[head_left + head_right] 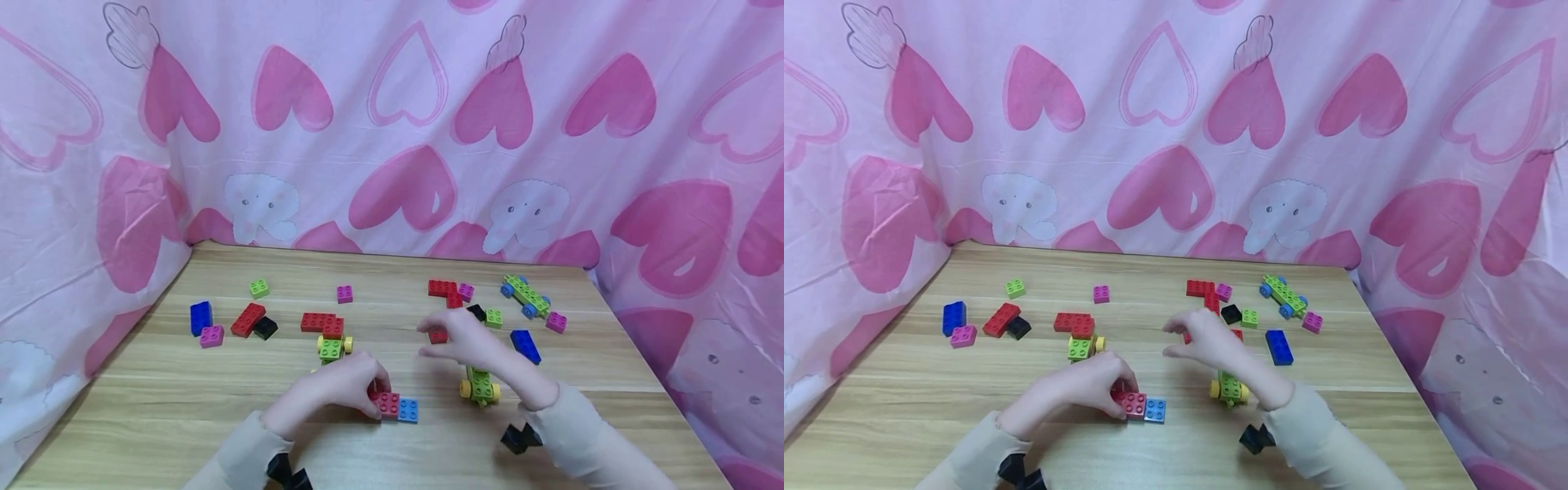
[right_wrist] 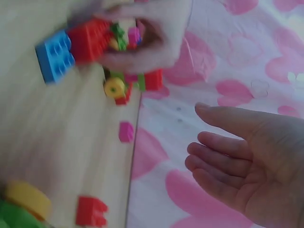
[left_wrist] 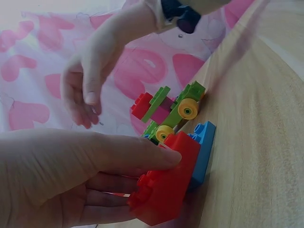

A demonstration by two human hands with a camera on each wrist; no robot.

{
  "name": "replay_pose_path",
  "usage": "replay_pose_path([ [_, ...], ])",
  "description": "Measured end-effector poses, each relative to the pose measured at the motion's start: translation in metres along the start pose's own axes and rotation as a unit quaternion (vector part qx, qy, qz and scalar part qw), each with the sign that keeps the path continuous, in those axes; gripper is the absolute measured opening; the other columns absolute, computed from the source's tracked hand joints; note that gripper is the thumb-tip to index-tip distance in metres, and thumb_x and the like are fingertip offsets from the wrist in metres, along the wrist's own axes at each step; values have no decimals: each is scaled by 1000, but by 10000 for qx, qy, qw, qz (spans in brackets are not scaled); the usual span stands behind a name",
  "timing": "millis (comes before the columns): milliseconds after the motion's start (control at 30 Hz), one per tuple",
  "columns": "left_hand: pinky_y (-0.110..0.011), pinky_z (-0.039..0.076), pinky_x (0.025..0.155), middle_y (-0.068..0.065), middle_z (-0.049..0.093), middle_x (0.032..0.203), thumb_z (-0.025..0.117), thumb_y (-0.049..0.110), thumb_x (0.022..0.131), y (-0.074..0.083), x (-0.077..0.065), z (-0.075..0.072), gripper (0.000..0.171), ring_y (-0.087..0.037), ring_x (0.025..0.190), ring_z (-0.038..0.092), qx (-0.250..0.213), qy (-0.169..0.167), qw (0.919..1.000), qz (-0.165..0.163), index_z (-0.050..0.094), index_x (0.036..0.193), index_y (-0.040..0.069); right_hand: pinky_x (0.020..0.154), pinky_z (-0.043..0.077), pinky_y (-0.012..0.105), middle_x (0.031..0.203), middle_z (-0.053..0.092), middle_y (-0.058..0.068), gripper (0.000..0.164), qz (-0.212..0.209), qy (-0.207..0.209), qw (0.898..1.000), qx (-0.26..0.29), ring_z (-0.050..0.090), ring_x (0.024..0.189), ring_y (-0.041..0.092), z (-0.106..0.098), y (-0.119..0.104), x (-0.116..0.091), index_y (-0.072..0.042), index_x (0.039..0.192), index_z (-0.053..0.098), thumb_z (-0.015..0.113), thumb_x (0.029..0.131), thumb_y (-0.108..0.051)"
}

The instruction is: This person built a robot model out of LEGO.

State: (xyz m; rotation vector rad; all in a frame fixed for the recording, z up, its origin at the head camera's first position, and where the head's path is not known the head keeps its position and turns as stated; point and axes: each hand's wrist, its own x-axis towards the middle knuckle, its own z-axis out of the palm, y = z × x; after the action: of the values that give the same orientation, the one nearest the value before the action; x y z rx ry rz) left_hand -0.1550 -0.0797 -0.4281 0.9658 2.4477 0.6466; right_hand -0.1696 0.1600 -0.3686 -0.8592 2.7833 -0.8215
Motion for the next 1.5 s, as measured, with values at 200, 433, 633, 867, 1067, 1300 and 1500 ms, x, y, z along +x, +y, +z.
replay_pose_path([
  [200, -19, 46, 72, 15, 66, 83, 87, 26, 71, -1, 1, 2, 28, -2, 75, 54, 14, -19, 9999, -104, 76, 96, 20, 85, 58, 37, 105, 73, 7, 28, 28, 331, 9991, -282, 68, 98, 22, -27, 10, 11, -6, 109, 72, 78, 84, -17],
  [433, -19, 47, 72, 14, 67, 84, 87, 26, 72, -3, 2, 2, 27, -2, 75, 55, -42, -15, 10000, -65, 76, 95, 20, 84, 58, 42, 101, 74, 11, 24, 102, 640, 9964, -545, 69, 95, 26, -51, 31, 27, -4, 107, 72, 75, 86, -16],
  [633, -19, 47, 72, 14, 67, 84, 88, 26, 71, -4, 2, 2, 27, -3, 76, 55, -116, -34, 9999, -68, 76, 95, 20, 84, 58, 41, 106, 73, 14, 26, 321, 355, 9973, -555, 67, 99, 29, -59, 59, 46, -3, 109, 71, 75, 86, -14],
  [867, -19, 47, 73, 15, 66, 83, 88, 26, 71, -5, 2, 2, 26, -2, 76, 55, -143, -32, 9999, -49, 76, 94, 20, 86, 57, 42, 104, 73, 16, 23, 46, 191, 9977, -646, 67, 96, 28, -64, 90, 64, -2, 106, 72, 75, 85, -11],
  [1067, -18, 47, 72, 15, 66, 82, 88, 26, 71, -5, 1, 2, 26, -1, 74, 55, -170, -38, 9998, -11, 76, 93, 20, 86, 56, 44, 102, 73, 16, 23, -174, -33, 9974, -702, 67, 96, 28, -63, 111, 76, 1, 104, 71, 75, 83, -8],
  [1300, -17, 48, 73, 17, 66, 81, 88, 25, 71, -6, 3, 3, 25, 1, 74, 56, -290, -53, 9995, -59, 76, 93, 22, 89, 55, 47, 106, 71, 19, 28, -21, -154, 9977, -654, 65, 98, 31, -58, 136, 87, 4, 108, 69, 74, 83, -6],
  [1500, -17, 48, 73, 17, 67, 81, 87, 24, 72, -7, 4, 3, 26, 1, 74, 57, -391, -84, 9992, -58, 77, 95, 21, 88, 55, 46, 107, 71, 18, 31, 93, -293, 9978, -588, 64, 101, 31, -50, 153, 92, 4, 112, 68, 74, 84, -9],
])
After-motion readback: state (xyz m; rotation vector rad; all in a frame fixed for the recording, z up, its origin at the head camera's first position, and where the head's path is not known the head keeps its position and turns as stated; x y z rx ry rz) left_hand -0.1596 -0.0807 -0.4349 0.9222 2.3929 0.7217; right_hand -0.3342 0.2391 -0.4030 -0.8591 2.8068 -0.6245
